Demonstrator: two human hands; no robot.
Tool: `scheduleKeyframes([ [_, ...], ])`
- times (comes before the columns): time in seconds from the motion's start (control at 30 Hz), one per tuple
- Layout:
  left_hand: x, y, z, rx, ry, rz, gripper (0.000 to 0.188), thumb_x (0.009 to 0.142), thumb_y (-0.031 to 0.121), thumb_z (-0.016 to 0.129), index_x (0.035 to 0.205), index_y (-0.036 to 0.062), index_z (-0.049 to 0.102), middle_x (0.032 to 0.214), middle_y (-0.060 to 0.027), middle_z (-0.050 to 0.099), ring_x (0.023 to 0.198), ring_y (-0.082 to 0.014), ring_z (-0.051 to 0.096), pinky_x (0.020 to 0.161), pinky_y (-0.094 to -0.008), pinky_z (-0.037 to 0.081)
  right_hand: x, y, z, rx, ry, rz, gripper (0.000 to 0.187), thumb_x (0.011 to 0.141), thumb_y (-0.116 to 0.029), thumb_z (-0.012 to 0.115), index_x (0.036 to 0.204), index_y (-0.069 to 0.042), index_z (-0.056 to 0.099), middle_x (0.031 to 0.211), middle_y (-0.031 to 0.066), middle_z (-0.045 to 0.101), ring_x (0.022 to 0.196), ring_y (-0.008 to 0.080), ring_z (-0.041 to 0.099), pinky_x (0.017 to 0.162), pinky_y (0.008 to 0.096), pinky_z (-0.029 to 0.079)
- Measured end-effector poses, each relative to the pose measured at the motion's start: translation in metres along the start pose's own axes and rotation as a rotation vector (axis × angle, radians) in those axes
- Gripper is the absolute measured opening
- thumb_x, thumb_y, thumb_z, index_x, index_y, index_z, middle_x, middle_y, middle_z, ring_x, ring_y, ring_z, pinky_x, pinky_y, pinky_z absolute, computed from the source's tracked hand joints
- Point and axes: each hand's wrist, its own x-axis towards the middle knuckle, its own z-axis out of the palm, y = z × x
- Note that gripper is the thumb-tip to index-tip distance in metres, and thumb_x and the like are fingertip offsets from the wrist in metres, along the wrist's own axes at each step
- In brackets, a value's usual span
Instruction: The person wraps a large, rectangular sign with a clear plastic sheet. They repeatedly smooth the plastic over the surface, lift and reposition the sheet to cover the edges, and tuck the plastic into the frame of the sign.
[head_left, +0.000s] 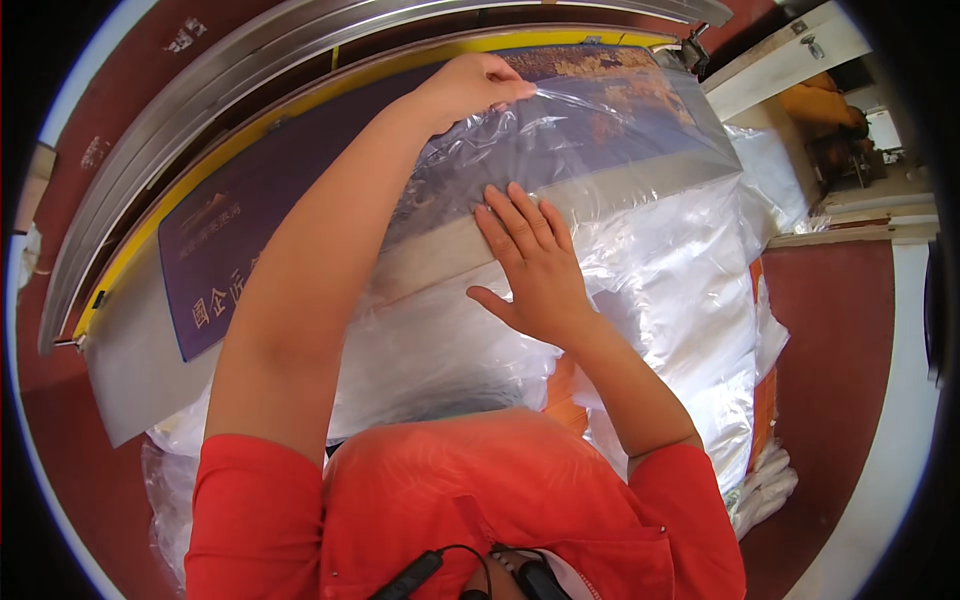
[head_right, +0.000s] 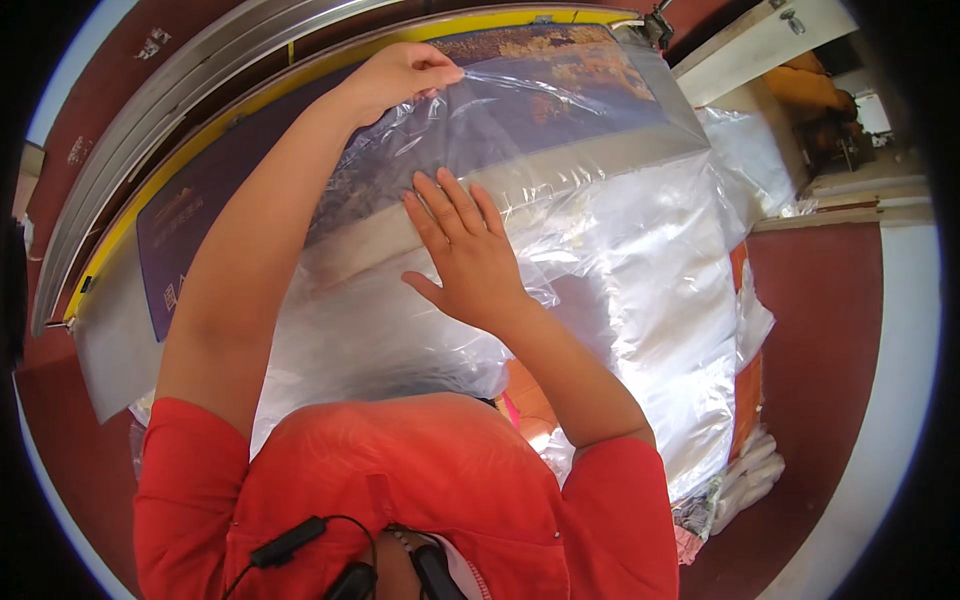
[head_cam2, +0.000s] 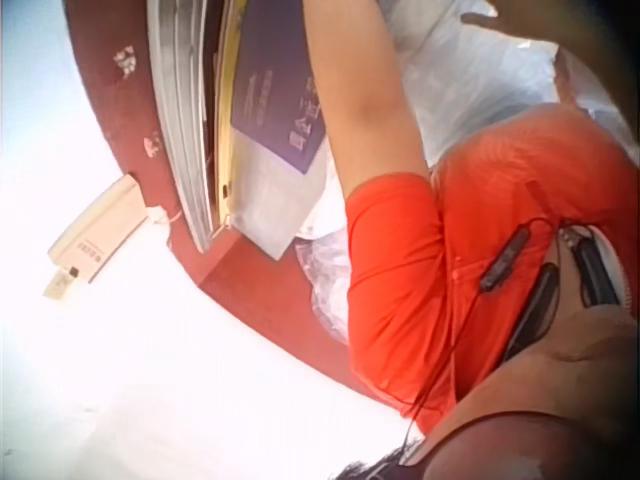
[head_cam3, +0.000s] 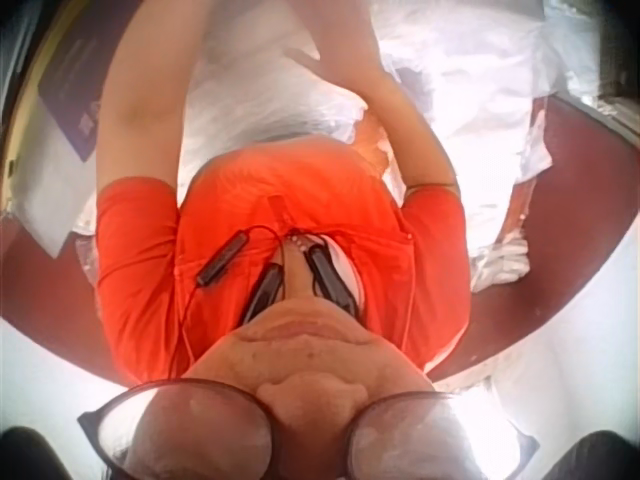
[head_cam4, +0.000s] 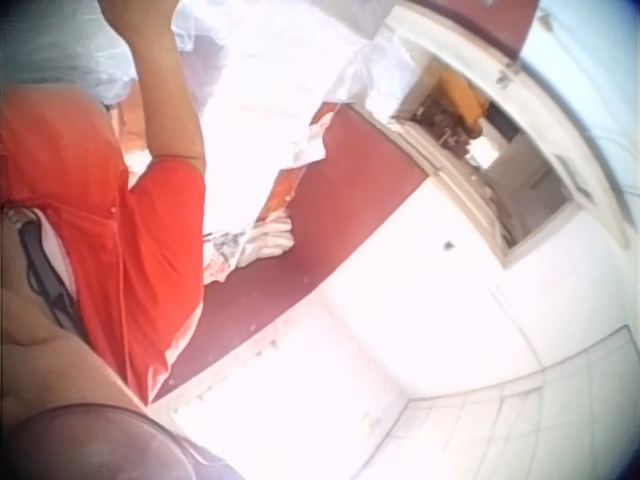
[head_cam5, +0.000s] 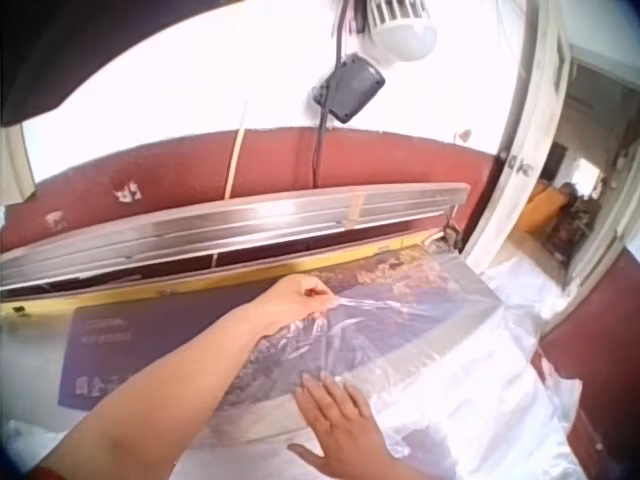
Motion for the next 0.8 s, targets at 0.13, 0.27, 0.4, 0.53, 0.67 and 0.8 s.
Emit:
scheduleKeyframes([
  [0.13, 0.002, 0.002, 0.0, 0.284, -0.058, 0.006, 0.018, 0.075, 0.018, 0.057, 0.082, 0.0016, 0.057, 0.068, 0.0005, 0.052, 0.065, -0.0099, 0.048, 0.061, -0.0222, 0.038, 0.004, -0.006, -0.002, 0.007, 0.079, -0.028, 0.062, 0.063, -0.031, 0.064, 0.114, -0.004, 0.04, 0.118, 0.0112, 0.039, 0.112, 0.0269, 0.033, 0.091, 0.0384, 0.024],
  [0.27, -0.04, -0.018, -0.023, 0.19, 0.089, 0.28, 0.017, 0.078, 0.015, 0.053, 0.088, 0.0017, 0.055, 0.076, -0.0004, 0.052, 0.072, -0.0086, 0.047, 0.065, -0.0209, 0.038, 0.05, 0.006, -0.027, 0.058, 0.356, -0.073, 0.048, 0.067, -0.029, 0.062, 0.105, -0.004, 0.048, 0.103, 0.0115, 0.05, 0.099, 0.0284, 0.044, 0.084, 0.0382, 0.031],
  [0.4, -0.173, -0.033, -0.07, -0.497, 0.252, 0.124, 0.012, 0.082, 0.013, 0.046, 0.088, 0.0032, 0.049, 0.087, -0.0056, 0.053, 0.09, -0.0175, 0.05, 0.08, -0.0275, 0.037, 0.115, 0.023, -0.017, -0.094, 0.431, -0.159, 0.039, 0.074, -0.036, 0.052, 0.098, -0.005, 0.053, 0.091, 0.0121, 0.056, 0.091, 0.0286, 0.049, 0.08, 0.0363, 0.035],
  [0.53, -0.424, -0.113, -0.2, -0.619, 0.922, 0.033, 0.022, 0.081, 0.019, 0.049, 0.101, 0.0083, 0.046, 0.091, 0.0002, 0.05, 0.084, -0.0102, 0.048, 0.082, -0.0294, 0.038, 0.137, -0.025, -0.007, 0.127, -0.225, -0.188, 0.032, 0.071, -0.036, 0.051, 0.083, -0.007, 0.057, 0.073, 0.0137, 0.058, 0.074, 0.0321, 0.054, 0.068, 0.0389, 0.042],
  [0.67, -0.678, -0.109, -0.261, -0.3, 1.565, -0.416, 0.04, 0.084, 0.024, 0.037, 0.108, -0.0066, 0.04, 0.103, -0.0196, 0.048, 0.085, -0.0297, 0.053, 0.063, -0.0366, 0.048, 0.124, -0.054, -0.006, 0.18, -0.437, -0.353, 0.022, 0.068, -0.026, 0.05, 0.078, -0.006, 0.055, 0.072, 0.0151, 0.056, 0.071, 0.0334, 0.053, 0.064, 0.0395, 0.043],
  [0.8, -0.876, -0.165, -0.315, 0.819, 1.743, -1.074, 0.036, 0.085, 0.022, 0.034, 0.105, -0.0053, 0.043, 0.103, -0.018, 0.048, 0.09, -0.0264, 0.051, 0.07, -0.0358, 0.045, 0.112, 0.017, -0.047, 0.334, -0.597, 0.008, 0.031, 0.065, -0.018, 0.05, 0.092, -0.004, 0.054, 0.079, 0.0136, 0.058, 0.08, 0.0251, 0.055, 0.072, 0.0354, 0.042],
])
